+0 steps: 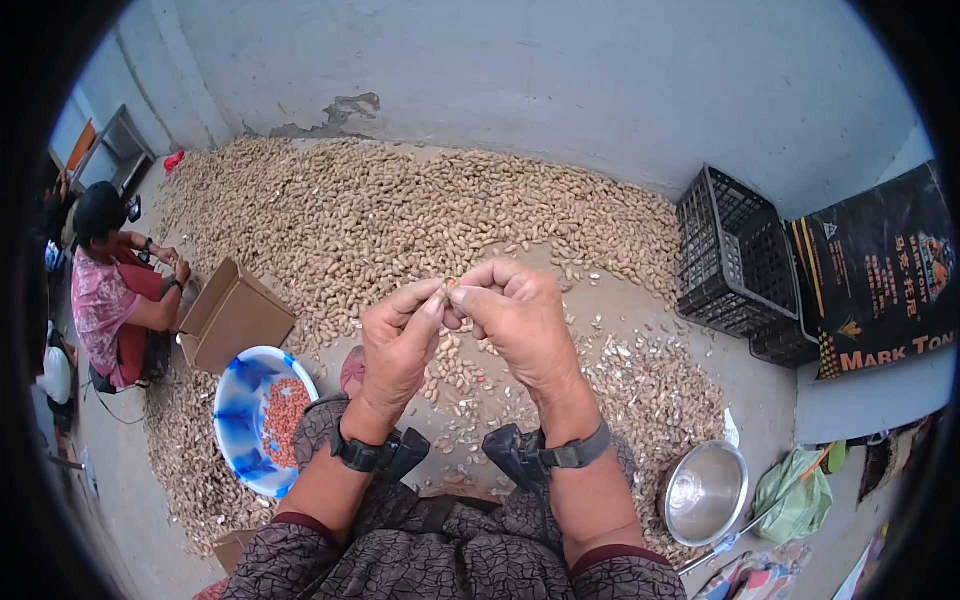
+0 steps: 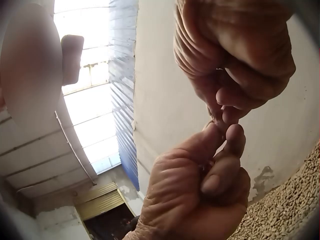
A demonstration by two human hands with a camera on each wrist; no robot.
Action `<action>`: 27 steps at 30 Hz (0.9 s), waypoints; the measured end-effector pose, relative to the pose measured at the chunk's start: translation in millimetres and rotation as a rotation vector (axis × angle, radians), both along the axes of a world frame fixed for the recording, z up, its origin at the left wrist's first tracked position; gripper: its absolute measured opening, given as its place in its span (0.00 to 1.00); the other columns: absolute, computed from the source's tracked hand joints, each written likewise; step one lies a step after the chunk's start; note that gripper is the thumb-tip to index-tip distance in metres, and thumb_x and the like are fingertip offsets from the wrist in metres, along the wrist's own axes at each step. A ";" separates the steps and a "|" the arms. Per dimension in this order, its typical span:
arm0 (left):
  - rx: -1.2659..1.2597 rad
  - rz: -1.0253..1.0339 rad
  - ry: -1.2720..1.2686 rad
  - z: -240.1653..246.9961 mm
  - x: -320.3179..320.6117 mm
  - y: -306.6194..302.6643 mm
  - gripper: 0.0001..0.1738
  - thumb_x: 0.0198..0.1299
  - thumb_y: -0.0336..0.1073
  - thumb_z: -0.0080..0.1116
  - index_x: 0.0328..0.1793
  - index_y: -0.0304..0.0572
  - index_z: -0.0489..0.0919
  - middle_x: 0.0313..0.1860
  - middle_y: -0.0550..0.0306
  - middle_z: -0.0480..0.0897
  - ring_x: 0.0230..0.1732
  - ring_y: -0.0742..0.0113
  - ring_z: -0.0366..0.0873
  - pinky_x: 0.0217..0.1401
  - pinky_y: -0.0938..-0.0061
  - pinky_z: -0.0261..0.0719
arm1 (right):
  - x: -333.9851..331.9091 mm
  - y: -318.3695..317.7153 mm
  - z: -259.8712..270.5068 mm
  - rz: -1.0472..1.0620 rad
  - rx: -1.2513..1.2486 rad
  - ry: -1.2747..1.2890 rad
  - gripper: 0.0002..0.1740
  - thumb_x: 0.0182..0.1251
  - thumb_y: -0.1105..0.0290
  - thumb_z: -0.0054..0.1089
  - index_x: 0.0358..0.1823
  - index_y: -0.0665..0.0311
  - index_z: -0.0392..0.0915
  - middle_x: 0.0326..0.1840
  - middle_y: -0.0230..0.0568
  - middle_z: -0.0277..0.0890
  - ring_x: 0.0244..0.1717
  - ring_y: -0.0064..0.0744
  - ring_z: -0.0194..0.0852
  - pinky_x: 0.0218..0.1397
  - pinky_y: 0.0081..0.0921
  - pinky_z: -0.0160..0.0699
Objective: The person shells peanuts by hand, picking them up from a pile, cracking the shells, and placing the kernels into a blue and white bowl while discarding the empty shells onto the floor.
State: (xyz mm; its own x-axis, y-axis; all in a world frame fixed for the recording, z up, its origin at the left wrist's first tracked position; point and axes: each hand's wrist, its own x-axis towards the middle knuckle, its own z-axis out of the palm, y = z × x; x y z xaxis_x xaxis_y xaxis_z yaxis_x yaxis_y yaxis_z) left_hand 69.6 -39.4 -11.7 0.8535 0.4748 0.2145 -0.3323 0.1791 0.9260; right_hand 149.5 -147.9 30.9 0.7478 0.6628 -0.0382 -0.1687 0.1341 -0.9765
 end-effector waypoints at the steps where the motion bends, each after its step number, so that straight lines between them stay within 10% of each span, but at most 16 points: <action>1: 0.090 0.018 0.042 1.3 0.8 -0.2 0.12 0.59 0.28 0.48 0.47 0.31 0.76 0.29 0.57 0.78 0.27 0.81 0.71 0.27 0.87 0.66 | 0.1 0.4 0.5 0.004 -0.001 -0.002 0.04 0.55 0.75 0.55 0.28 0.69 0.75 0.22 0.35 0.75 0.21 0.15 0.68 0.21 0.10 0.63; 27: -0.709 -0.301 0.115 -22.0 7.7 15.6 0.26 0.66 0.48 0.30 0.41 0.28 0.72 0.26 0.52 0.76 0.12 0.79 0.59 0.11 0.87 0.51 | -15.6 7.1 -2.4 -0.090 -0.354 -0.796 0.04 0.49 0.80 0.55 0.29 0.70 0.77 0.22 0.37 0.76 0.21 0.19 0.71 0.23 0.18 0.67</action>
State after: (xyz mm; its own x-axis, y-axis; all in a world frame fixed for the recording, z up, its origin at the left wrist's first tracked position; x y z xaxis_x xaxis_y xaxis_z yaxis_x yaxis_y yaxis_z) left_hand 77.3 -23.8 -33.8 0.9660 0.2095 -0.1514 -0.0842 0.8088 0.5821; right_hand 133.9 -140.7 28.5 0.6891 0.6477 0.3250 0.5774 -0.2197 -0.7863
